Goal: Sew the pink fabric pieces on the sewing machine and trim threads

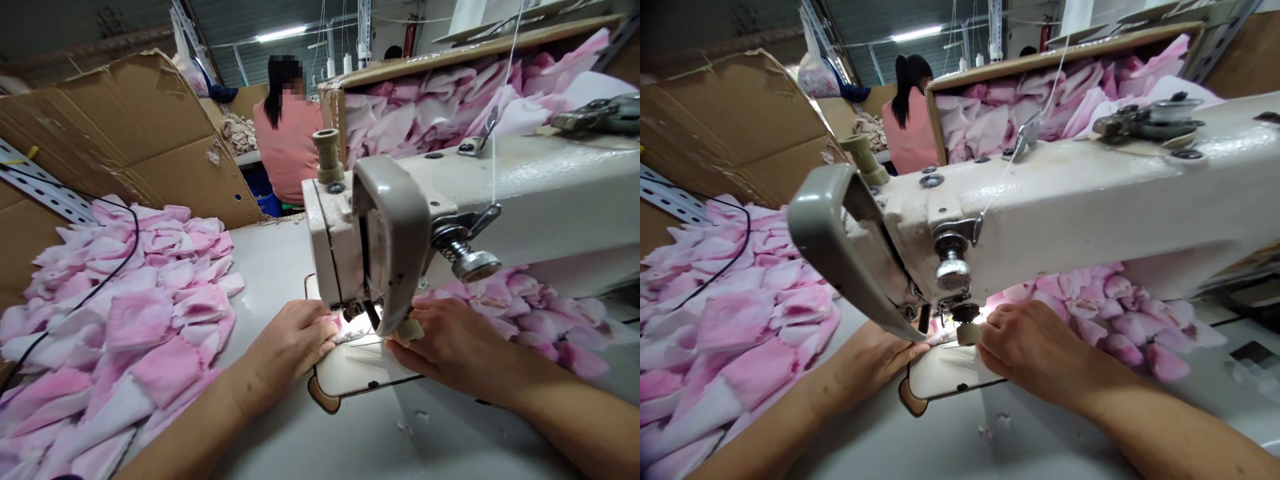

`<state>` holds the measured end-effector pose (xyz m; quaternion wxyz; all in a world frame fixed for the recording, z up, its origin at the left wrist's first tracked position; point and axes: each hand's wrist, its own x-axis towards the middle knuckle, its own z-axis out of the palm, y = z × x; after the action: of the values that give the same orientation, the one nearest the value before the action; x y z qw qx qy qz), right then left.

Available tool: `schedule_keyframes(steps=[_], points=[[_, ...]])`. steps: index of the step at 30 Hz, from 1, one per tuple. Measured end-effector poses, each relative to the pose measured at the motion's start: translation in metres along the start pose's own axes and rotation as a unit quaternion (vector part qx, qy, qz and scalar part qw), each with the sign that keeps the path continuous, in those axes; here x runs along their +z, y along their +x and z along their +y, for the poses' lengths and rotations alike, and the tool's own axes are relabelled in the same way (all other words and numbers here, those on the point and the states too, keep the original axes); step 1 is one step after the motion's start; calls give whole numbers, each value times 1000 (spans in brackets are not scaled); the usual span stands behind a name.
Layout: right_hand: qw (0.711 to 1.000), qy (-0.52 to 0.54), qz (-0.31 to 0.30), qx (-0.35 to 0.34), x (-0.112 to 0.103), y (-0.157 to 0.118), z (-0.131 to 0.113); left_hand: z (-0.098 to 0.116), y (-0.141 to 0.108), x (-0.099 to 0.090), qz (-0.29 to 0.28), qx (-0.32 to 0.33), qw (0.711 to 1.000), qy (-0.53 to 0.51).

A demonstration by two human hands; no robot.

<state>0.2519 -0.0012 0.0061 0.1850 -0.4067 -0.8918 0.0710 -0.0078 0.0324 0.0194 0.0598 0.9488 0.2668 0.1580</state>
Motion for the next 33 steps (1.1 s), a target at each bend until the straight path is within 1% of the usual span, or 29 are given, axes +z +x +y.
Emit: schedule_keyframes(steps=[3,6,9,11,13,15,18,19,21,23,24,28,30,33], points=[[999,-2,28,-15,1,2,-2,0,-1,-4,-44,-7,999,-28],[998,-10,49,-31,3,4,-4,-1,-2,-5,-47,-8,999,-26],[998,-2,56,-38,7,5,-5,-3,-2,-5,-27,-1,999,-24],[997,-3,69,-40,10,8,-7,-1,0,-5,6,-6,999,-43],[996,-20,84,-39,14,11,-9,4,2,-5,47,-23,996,-65],[995,-43,81,-29,17,15,-12,14,4,-4,64,-50,993,-86],[997,-62,34,-23,21,17,-17,28,7,0,40,-72,989,-122],[997,-64,28,-29,21,17,-17,32,7,2,33,-69,989,-130],[995,-72,43,-47,18,13,-14,35,6,5,20,-67,988,-135],[994,-71,64,-49,10,8,-8,34,5,6,12,-72,988,-135],[995,-60,61,-43,5,5,-5,33,5,6,7,-77,988,-136],[1000,-16,25,-8,-14,-2,7,30,3,6,-9,-86,985,-149],[1000,-14,19,-12,-15,-1,8,30,3,6,-18,-88,984,-154],[999,-14,25,-29,-7,1,4,30,3,6,-28,-82,985,-152]])
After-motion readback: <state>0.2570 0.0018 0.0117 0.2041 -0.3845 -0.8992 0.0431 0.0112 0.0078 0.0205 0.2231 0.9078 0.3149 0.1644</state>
